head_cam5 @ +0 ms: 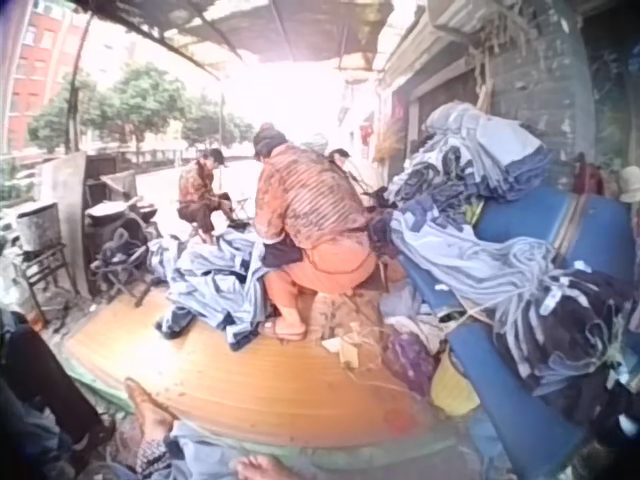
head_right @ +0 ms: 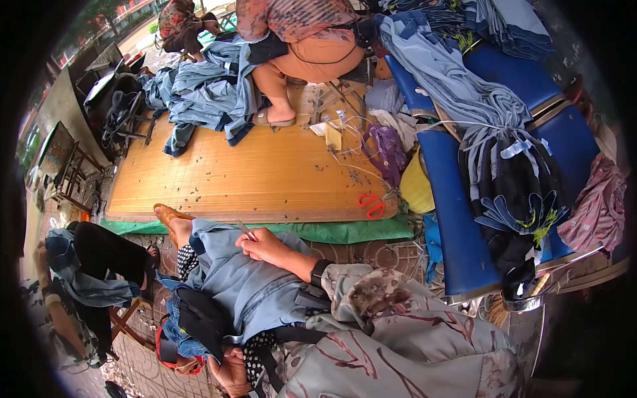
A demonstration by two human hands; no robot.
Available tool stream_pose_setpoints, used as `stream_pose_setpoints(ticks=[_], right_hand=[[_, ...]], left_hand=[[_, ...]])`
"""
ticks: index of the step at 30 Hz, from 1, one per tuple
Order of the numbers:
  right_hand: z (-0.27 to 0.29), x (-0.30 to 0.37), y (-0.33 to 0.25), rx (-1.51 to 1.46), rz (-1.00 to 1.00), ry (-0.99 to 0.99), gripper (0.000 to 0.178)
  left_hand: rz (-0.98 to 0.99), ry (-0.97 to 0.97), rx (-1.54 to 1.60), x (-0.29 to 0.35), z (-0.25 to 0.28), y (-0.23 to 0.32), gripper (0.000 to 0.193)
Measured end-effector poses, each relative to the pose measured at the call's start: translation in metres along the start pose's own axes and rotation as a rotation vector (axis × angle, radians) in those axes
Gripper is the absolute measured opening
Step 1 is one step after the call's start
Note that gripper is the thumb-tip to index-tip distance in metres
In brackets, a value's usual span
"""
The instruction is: The recorder uses scissors and thread to trim loose threads and repair denim jeans.
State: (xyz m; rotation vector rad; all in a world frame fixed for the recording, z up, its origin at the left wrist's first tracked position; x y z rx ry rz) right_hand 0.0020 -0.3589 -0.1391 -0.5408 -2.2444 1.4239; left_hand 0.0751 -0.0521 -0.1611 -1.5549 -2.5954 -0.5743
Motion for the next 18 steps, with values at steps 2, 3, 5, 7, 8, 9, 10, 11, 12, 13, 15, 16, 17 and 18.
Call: stream_pose_setpoints(ticks=[2, 3, 5, 7, 8, 9, 10, 11, 12, 13, 15, 16, 17, 18], right_hand=[[0.001, 0.000, 0.000, 0.000, -0.002, -0.001, 0.015], [0.002, -0.001, 0.000, -0.002, -0.001, 0.005, 0.016], [0.002, -0.001, 0.000, -0.002, 0.002, 0.005, 0.016], [0.001, -0.002, -0.001, 0.000, 0.014, -0.006, 0.017], [0.000, -0.003, -0.001, 0.005, 0.018, -0.010, 0.017], [-0.001, -0.003, 0.000, 0.005, 0.008, -0.010, 0.017], [-0.002, -0.003, 0.001, 0.006, -0.002, -0.009, 0.017], [-0.002, -0.002, -0.001, 0.014, 0.008, -0.015, 0.017], [-0.002, -0.001, -0.001, 0.014, -0.001, -0.012, 0.017], [-0.002, -0.001, 0.000, 0.015, -0.009, -0.010, 0.017], [-0.001, 0.000, 0.000, 0.006, 0.007, -0.016, 0.017], [0.002, 0.001, 0.000, 0.005, 0.008, -0.009, 0.017], [0.001, 0.001, 0.000, 0.003, 0.005, -0.009, 0.017], [0.000, 0.000, 0.002, -0.004, -0.002, -0.016, 0.017]], left_hand=[[-0.009, 0.005, -0.019, 0.000, 0.002, 0.001, 0.041], [-0.004, 0.011, -0.009, -0.001, 0.003, 0.000, 0.041], [-0.003, 0.015, 0.002, -0.001, 0.005, 0.000, 0.041], [-0.009, 0.014, 0.001, 0.000, 0.005, 0.000, 0.041], [-0.014, 0.008, 0.003, -0.001, 0.003, 0.000, 0.041], [-0.015, 0.015, -0.001, 0.000, 0.001, 0.000, 0.041], [-0.017, 0.021, -0.005, 0.001, 0.001, 0.000, 0.042], [-0.023, 0.009, -0.003, 0.001, 0.003, 0.000, 0.042], [-0.017, 0.053, 0.000, 0.003, 0.013, 0.000, 0.042], [-0.010, 0.097, 0.004, 0.005, 0.021, 0.000, 0.042], [0.008, 0.047, 0.005, 0.003, 0.022, -0.001, 0.041], [0.018, 0.051, 0.010, 0.003, 0.025, -0.002, 0.040], [0.020, 0.060, 0.017, 0.002, 0.022, -0.002, 0.040], [0.074, 0.223, 0.033, 0.009, 0.022, 0.000, 0.045]])
Point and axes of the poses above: each hand's wrist, its own x-axis away from the middle knuckle, its own z-axis out of the back of the hand, y = z × x, the point moved 7 cm from there along -x, towards the middle knuckle, and after that the axes turned 8 degrees about -y, right-handed, at the moved point
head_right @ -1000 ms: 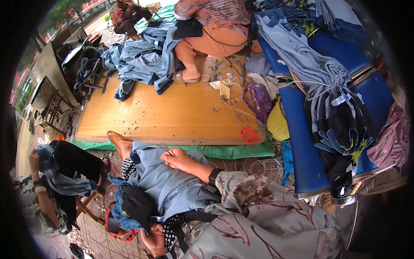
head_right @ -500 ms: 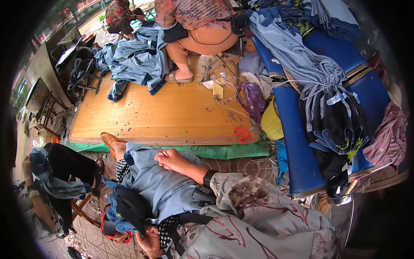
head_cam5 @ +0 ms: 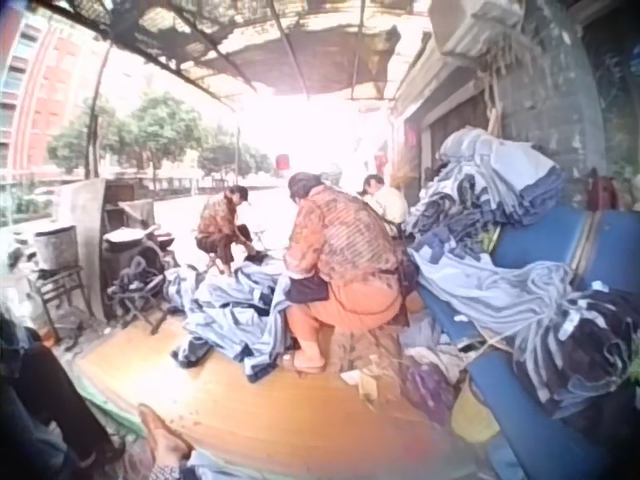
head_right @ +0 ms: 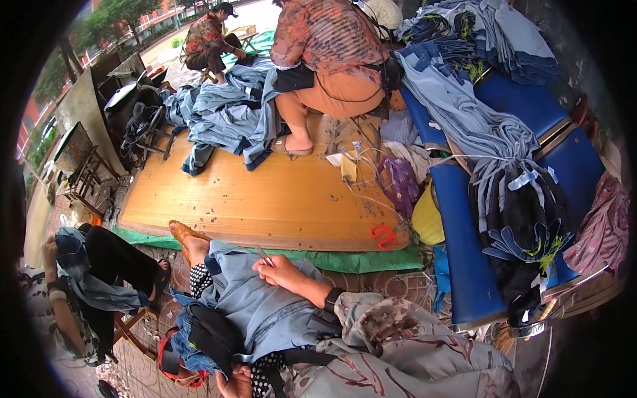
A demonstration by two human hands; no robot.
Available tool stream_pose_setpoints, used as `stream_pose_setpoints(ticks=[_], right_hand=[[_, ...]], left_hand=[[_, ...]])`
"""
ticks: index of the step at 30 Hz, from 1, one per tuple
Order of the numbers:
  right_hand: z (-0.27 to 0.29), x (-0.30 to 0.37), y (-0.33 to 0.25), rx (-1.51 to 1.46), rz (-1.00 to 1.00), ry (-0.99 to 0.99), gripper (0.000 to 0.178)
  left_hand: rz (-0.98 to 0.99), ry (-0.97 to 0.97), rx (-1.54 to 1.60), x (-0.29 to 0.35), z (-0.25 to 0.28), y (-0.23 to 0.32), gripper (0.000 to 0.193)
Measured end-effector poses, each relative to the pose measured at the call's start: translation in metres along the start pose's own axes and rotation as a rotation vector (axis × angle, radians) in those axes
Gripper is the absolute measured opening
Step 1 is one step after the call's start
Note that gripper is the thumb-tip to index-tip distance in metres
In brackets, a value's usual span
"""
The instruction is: The recorder uses scissors and thread to trim loose threads and repair denim jeans.
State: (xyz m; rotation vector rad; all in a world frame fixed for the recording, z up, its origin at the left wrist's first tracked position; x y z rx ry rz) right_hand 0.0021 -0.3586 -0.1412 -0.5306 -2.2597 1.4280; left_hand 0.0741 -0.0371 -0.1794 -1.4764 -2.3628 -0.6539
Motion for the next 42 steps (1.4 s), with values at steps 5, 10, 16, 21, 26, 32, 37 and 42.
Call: stream_pose_setpoints(ticks=[5, 10, 16, 21, 26, 32, 37, 42], right_hand=[[-0.002, 0.001, -0.002, 0.018, -0.007, -0.001, 0.018], [-0.002, 0.000, -0.002, 0.010, 0.011, -0.013, 0.018], [-0.004, -0.001, -0.001, 0.017, 0.002, -0.030, 0.020], [-0.002, 0.000, 0.000, 0.020, -0.003, -0.016, 0.020], [-0.001, -0.001, 0.001, 0.008, -0.005, -0.024, 0.019], [-0.001, -0.002, 0.000, 0.018, -0.011, -0.017, 0.019], [0.001, 0.001, -0.001, 0.017, 0.004, -0.006, 0.019], [-0.007, -0.001, 0.005, -0.006, -0.005, -0.026, 0.016]], left_hand=[[-0.024, -0.016, -0.051, -0.001, 0.002, 0.001, 0.043], [-0.040, -0.217, -0.013, -0.008, -0.005, 0.001, 0.038], [0.015, -0.123, -0.107, 0.003, -0.019, -0.001, 0.025], [-0.018, -0.231, -0.039, -0.003, -0.018, -0.003, 0.034], [-0.045, -0.177, 0.020, -0.005, -0.003, -0.003, 0.037], [-0.051, -0.196, -0.001, -0.005, -0.009, -0.004, 0.037], [-0.028, -0.202, 0.001, -0.007, -0.009, -0.004, 0.036], [-0.060, -0.207, -0.007, 0.000, -0.004, -0.002, 0.035]])
Point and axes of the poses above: each hand's wrist, its own x-axis away from the middle knuckle, its own z-axis out of the back of the hand, y = z × x, the point moved 7 cm from there along -x, towards the middle knuckle, and after that the axes turned 8 degrees about -y, right-handed, at the moved point
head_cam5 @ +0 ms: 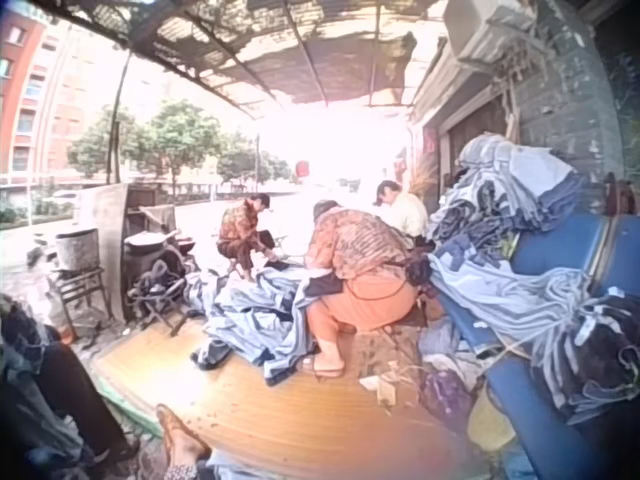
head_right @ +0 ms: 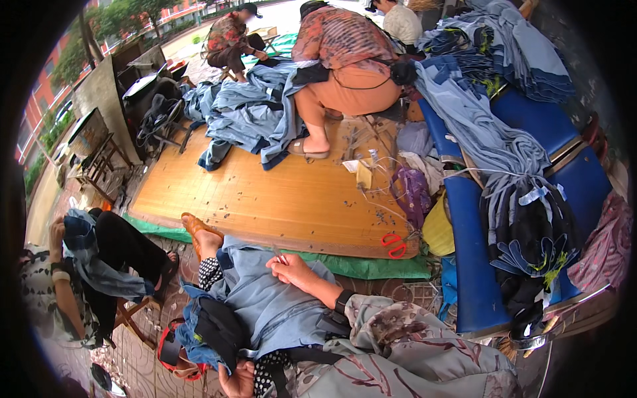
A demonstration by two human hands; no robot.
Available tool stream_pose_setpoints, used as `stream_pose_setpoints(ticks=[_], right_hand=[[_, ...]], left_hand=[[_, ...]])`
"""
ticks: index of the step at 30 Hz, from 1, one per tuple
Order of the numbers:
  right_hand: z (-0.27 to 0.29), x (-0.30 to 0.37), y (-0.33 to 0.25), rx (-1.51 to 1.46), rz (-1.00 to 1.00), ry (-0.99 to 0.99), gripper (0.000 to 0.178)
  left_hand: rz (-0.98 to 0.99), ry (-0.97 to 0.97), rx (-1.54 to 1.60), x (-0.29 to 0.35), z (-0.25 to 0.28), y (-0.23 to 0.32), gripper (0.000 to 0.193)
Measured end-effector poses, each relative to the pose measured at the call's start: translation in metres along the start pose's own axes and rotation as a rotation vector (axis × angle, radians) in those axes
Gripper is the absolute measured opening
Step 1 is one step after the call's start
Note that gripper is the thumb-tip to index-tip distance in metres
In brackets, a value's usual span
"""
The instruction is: The recorder uses scissors and thread to trim loose threads and repair denim jeans.
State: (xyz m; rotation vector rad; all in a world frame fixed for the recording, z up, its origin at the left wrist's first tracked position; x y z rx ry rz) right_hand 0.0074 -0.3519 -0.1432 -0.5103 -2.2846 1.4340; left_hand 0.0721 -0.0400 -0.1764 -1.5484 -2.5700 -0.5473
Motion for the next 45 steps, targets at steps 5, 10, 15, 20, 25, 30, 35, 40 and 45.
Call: stream_pose_setpoints(ticks=[5, 10, 15, 20, 25, 30, 35, 40, 45], right_hand=[[0.011, -0.001, 0.001, 0.199, -0.019, 0.035, 0.026], [0.010, 0.002, -0.016, 0.184, 0.003, 0.075, 0.022], [0.010, -0.007, 0.003, 0.099, -0.039, 0.052, 0.021], [0.005, -0.004, -0.001, 0.104, -0.044, 0.078, 0.018], [0.006, -0.005, -0.002, 0.107, -0.037, 0.063, 0.016], [0.006, -0.007, 0.001, 0.111, -0.029, 0.073, 0.015], [0.008, -0.008, 0.001, 0.131, -0.034, 0.039, 0.015], [0.011, -0.010, 0.003, 0.114, -0.026, 0.046, 0.016], [0.010, -0.014, 0.007, 0.081, -0.045, 0.056, 0.016]], left_hand=[[0.008, 0.241, -0.084, 0.001, -0.015, 0.000, 0.034], [0.063, 0.109, 0.119, -0.006, -0.018, -0.006, 0.034], [0.007, -0.004, 0.068, -0.010, -0.024, 0.001, 0.029], [0.022, 0.004, 0.090, -0.007, -0.025, 0.002, 0.028], [0.022, -0.033, 0.087, -0.007, -0.019, 0.002, 0.031], [-0.003, -0.016, 0.107, -0.007, -0.024, 0.002, 0.030], [0.006, -0.051, 0.111, -0.008, -0.025, 0.001, 0.030], [0.003, 0.026, 0.102, -0.007, -0.029, 0.004, 0.029], [0.025, -0.012, 0.121, -0.010, -0.017, 0.003, 0.033]])
Point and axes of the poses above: each hand's wrist, its own x-axis away from the middle knuckle, its own z-axis out of the back of the hand, y = z × x, the point moved 7 cm from there along -x, towards the middle knuckle, and after that the axes turned 8 degrees about -y, right-handed, at the moved point
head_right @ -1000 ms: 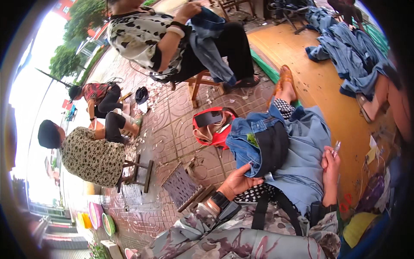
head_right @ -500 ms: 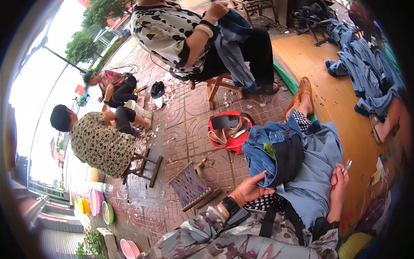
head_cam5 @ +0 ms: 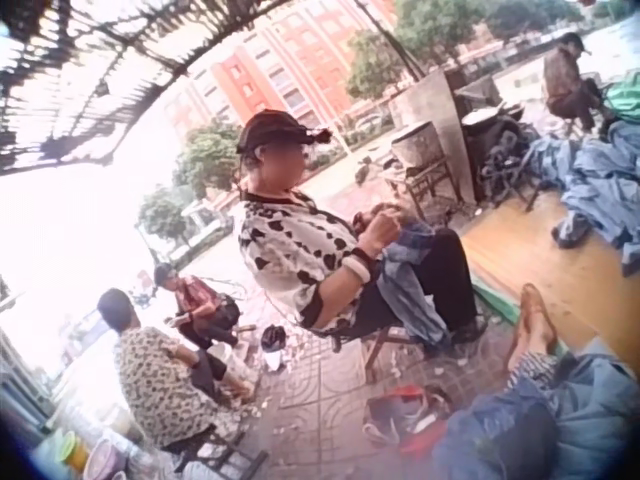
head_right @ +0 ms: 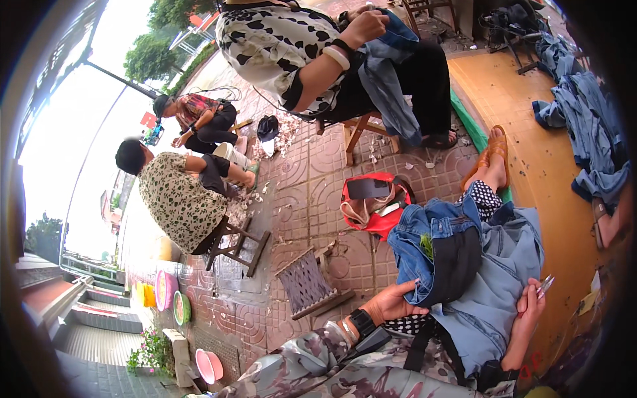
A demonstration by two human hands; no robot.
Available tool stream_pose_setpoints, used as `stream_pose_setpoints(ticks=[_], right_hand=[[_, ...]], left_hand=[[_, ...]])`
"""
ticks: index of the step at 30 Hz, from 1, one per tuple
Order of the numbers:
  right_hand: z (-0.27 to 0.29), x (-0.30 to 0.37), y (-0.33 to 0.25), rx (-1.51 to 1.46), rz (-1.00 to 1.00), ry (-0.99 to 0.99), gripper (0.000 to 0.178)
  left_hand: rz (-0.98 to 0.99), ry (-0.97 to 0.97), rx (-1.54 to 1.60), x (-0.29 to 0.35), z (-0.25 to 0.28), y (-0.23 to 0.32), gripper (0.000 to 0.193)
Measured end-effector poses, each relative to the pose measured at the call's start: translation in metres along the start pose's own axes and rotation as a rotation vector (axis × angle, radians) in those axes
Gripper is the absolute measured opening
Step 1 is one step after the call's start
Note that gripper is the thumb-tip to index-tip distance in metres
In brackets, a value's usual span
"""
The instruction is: The recorder uses scissors and thread to trim loose threads and repair denim jeans.
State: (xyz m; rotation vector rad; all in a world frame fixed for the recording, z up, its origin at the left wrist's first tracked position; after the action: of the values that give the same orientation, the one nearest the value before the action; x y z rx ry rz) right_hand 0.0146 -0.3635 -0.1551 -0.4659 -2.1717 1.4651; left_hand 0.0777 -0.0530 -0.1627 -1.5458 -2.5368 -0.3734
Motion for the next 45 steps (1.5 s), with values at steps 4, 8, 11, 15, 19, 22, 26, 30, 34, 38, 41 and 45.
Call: stream_pose_setpoints(ticks=[4, 8, 11, 15, 19, 22, 26, 30, 34, 38, 41, 45], right_hand=[[0.003, -0.005, 0.001, -0.029, -0.006, 0.008, 0.015], [0.005, -0.009, 0.003, -0.053, -0.014, -0.007, 0.015], [0.002, -0.007, 0.000, -0.050, 0.000, -0.017, 0.015], [-0.002, -0.007, 0.001, -0.062, 0.014, -0.070, 0.014], [-0.004, -0.009, -0.001, -0.044, 0.044, -0.120, 0.014], [-0.001, -0.011, 0.000, -0.044, 0.052, -0.111, 0.015], [-0.003, -0.012, 0.000, -0.011, 0.063, -0.130, 0.016], [-0.004, -0.011, -0.001, 0.006, 0.071, -0.135, 0.016], [0.003, -0.013, 0.003, 0.003, 0.077, -0.146, 0.016], [0.001, -0.010, 0.002, -0.010, 0.072, -0.126, 0.016], [0.002, -0.009, 0.003, -0.010, 0.066, -0.120, 0.016], [0.008, -0.013, 0.009, -0.034, 0.058, -0.103, 0.015]], left_hand=[[0.023, 0.008, 0.001, -0.003, 0.002, 0.001, 0.034], [0.013, 0.064, -0.009, 0.000, -0.005, 0.001, 0.030], [-0.003, 0.020, -0.007, 0.002, 0.000, -0.003, 0.030], [-0.005, -0.043, 0.012, 0.006, -0.004, -0.008, 0.029], [-0.034, 0.006, 0.023, 0.010, 0.002, -0.013, 0.027], [-0.068, -0.001, 0.020, 0.014, 0.001, -0.014, 0.026], [-0.088, -0.001, 0.003, 0.016, -0.001, -0.012, 0.025], [-0.095, -0.035, -0.008, 0.017, -0.001, -0.011, 0.024], [-0.101, -0.032, -0.013, 0.017, -0.003, -0.013, 0.024], [-0.106, -0.053, -0.010, 0.018, -0.002, -0.013, 0.024], [-0.110, -0.048, -0.014, 0.016, -0.003, -0.013, 0.024], [-0.087, -0.059, 0.000, 0.014, -0.002, -0.013, 0.025]])
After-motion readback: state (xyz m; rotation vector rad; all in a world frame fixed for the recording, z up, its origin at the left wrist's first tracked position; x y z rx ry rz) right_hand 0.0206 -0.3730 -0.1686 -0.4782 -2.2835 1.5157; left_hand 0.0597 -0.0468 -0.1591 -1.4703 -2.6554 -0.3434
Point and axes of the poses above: each hand's wrist, its own x-axis away from the middle knuckle, its own z-axis out of the back of the hand, y = z × x, the point moved 7 cm from there along -x, towards the middle knuckle, and after that the axes turned 8 degrees about -y, right-handed, at the moved point
